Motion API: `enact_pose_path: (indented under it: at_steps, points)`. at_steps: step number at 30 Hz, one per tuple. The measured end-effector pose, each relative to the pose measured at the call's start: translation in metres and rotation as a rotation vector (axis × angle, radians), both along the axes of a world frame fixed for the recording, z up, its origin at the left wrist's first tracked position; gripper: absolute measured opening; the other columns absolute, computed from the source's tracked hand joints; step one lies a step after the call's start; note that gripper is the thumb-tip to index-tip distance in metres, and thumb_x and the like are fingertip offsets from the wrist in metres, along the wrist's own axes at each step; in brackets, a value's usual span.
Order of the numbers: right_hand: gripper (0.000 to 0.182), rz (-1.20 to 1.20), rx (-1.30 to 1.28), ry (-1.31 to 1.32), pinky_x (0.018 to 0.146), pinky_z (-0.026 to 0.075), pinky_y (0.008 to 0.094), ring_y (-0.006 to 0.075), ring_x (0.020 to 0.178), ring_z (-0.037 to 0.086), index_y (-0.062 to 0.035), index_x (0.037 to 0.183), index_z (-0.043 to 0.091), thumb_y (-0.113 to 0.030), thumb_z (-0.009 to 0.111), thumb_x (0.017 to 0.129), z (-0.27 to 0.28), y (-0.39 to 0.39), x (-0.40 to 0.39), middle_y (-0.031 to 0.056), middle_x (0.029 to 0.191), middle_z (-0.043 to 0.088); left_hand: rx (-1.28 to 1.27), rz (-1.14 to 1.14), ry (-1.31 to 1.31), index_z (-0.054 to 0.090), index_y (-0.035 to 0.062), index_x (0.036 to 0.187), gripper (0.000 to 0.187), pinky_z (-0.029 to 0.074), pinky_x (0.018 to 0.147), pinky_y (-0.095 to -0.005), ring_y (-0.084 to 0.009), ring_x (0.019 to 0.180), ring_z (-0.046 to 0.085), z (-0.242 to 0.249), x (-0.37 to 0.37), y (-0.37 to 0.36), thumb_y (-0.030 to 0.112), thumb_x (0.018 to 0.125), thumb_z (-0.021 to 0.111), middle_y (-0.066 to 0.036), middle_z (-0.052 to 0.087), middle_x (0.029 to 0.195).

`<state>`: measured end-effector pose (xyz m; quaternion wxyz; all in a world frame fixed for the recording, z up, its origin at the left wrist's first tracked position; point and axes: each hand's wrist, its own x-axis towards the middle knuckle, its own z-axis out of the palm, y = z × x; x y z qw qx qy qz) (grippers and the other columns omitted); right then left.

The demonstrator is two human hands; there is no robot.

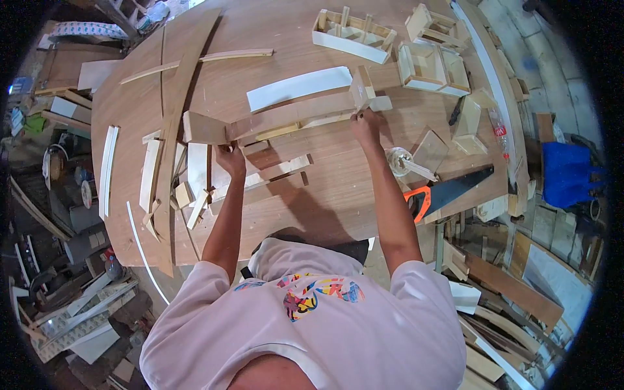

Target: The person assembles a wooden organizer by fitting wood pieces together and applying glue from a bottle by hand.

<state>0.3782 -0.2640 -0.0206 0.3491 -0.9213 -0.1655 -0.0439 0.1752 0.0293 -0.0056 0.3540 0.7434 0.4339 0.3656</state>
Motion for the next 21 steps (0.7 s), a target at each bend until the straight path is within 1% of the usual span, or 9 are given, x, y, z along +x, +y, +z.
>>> enact_pose_path:
  at_steps: [4, 5, 6, 8, 11, 15, 18, 20, 21]
  points:
    - [0.018, -0.008, -0.025, 0.048, 0.064, 0.047, 0.0426, 0.0377, 0.076, 0.06, -0.002, 0.081, 0.063, -0.018, 0.06, 0.075, 0.012, -0.002, -0.003, 0.0191, 0.077, 0.062, -0.024, -0.048, 0.029, 0.052, -0.0018, 0.095, 0.027, 0.04, 0.057, -0.0277, -0.0167, 0.059, 0.045, 0.0, -0.005, 0.004, -0.004, 0.072, 0.065, -0.01, 0.057, 0.069]
    - [0.019, -0.019, -0.016, 0.072, 0.065, 0.047, 0.0425, 0.0381, 0.078, 0.06, -0.0023, 0.083, 0.063, -0.019, 0.06, 0.075, 0.019, 0.001, -0.002, 0.0194, 0.079, 0.062, -0.037, -0.119, -0.129, 0.054, -0.0015, 0.095, 0.026, 0.041, 0.058, -0.0282, -0.0171, 0.06, 0.049, -0.008, -0.006, 0.009, -0.003, 0.072, 0.066, -0.013, 0.062, 0.076]
    - [0.019, -0.01, -0.015, 0.067, 0.065, 0.047, 0.0425, 0.0381, 0.078, 0.06, -0.0023, 0.083, 0.063, -0.019, 0.06, 0.075, 0.018, 0.001, 0.0, 0.0194, 0.079, 0.062, -0.035, -0.111, -0.135, 0.054, -0.0015, 0.095, 0.026, 0.041, 0.058, -0.0282, -0.0171, 0.06, 0.049, -0.008, -0.008, 0.011, -0.003, 0.072, 0.066, -0.013, 0.062, 0.076]
    - [0.022, -0.033, -0.015, 0.167, 0.068, 0.047, 0.0415, 0.0384, 0.082, 0.059, -0.0026, 0.088, 0.063, -0.02, 0.06, 0.075, 0.016, 0.0, 0.002, 0.02, 0.084, 0.062, -0.047, -0.143, -0.038, 0.055, -0.0011, 0.097, 0.027, 0.043, 0.06, -0.0283, -0.0176, 0.065, 0.054, -0.007, -0.01, 0.014, -0.003, 0.073, 0.066, -0.016, 0.065, 0.084]
    - [0.023, -0.054, -0.128, 0.204, 0.071, 0.049, 0.0408, 0.035, 0.084, 0.062, 0.0003, 0.088, 0.063, -0.017, 0.063, 0.072, 0.021, 0.003, 0.002, 0.0195, 0.084, 0.064, -0.077, -0.184, -0.06, 0.055, -0.0016, 0.097, 0.027, 0.044, 0.062, -0.0287, -0.0185, 0.068, 0.058, -0.02, -0.013, 0.022, -0.002, 0.073, 0.067, -0.017, 0.065, 0.087]
    - [0.024, -0.045, -0.014, 0.265, 0.073, 0.048, 0.0411, 0.0352, 0.084, 0.062, -0.0013, 0.089, 0.064, -0.018, 0.064, 0.072, 0.013, 0.0, 0.006, 0.0192, 0.085, 0.065, -0.091, -0.177, 0.02, 0.055, -0.0016, 0.096, 0.027, 0.044, 0.063, -0.0294, -0.0196, 0.071, 0.059, -0.005, -0.014, 0.018, 0.0, 0.073, 0.068, -0.017, 0.065, 0.086]
    - [0.025, -0.005, -0.041, 0.233, 0.074, 0.048, 0.0417, 0.0357, 0.086, 0.061, -0.001, 0.089, 0.063, -0.018, 0.065, 0.071, 0.016, -0.001, 0.005, 0.0194, 0.085, 0.065, -0.071, -0.229, -0.089, 0.054, -0.001, 0.097, 0.029, 0.044, 0.065, -0.0305, -0.021, 0.073, 0.06, -0.007, -0.015, 0.019, 0.0, 0.072, 0.07, -0.016, 0.065, 0.084]
    - [0.031, 0.0, -0.09, 0.285, 0.076, 0.047, 0.0415, 0.0366, 0.091, 0.059, -0.0008, 0.099, 0.06, -0.014, 0.063, 0.071, 0.021, -0.001, 0.005, 0.0209, 0.094, 0.063, -0.051, -0.269, -0.062, 0.053, -0.0007, 0.099, 0.033, 0.045, 0.07, -0.0304, -0.0231, 0.079, 0.062, -0.008, -0.018, 0.021, -0.003, 0.07, 0.068, -0.016, 0.065, 0.087]
    - [0.031, 0.003, -0.089, 0.283, 0.076, 0.047, 0.0415, 0.0366, 0.091, 0.059, -0.0008, 0.099, 0.06, -0.014, 0.063, 0.071, 0.015, -0.003, 0.007, 0.0209, 0.094, 0.063, -0.049, -0.267, -0.064, 0.053, -0.0007, 0.099, 0.033, 0.045, 0.07, -0.0304, -0.0231, 0.079, 0.062, -0.006, -0.019, 0.022, -0.003, 0.07, 0.068, -0.016, 0.065, 0.087]
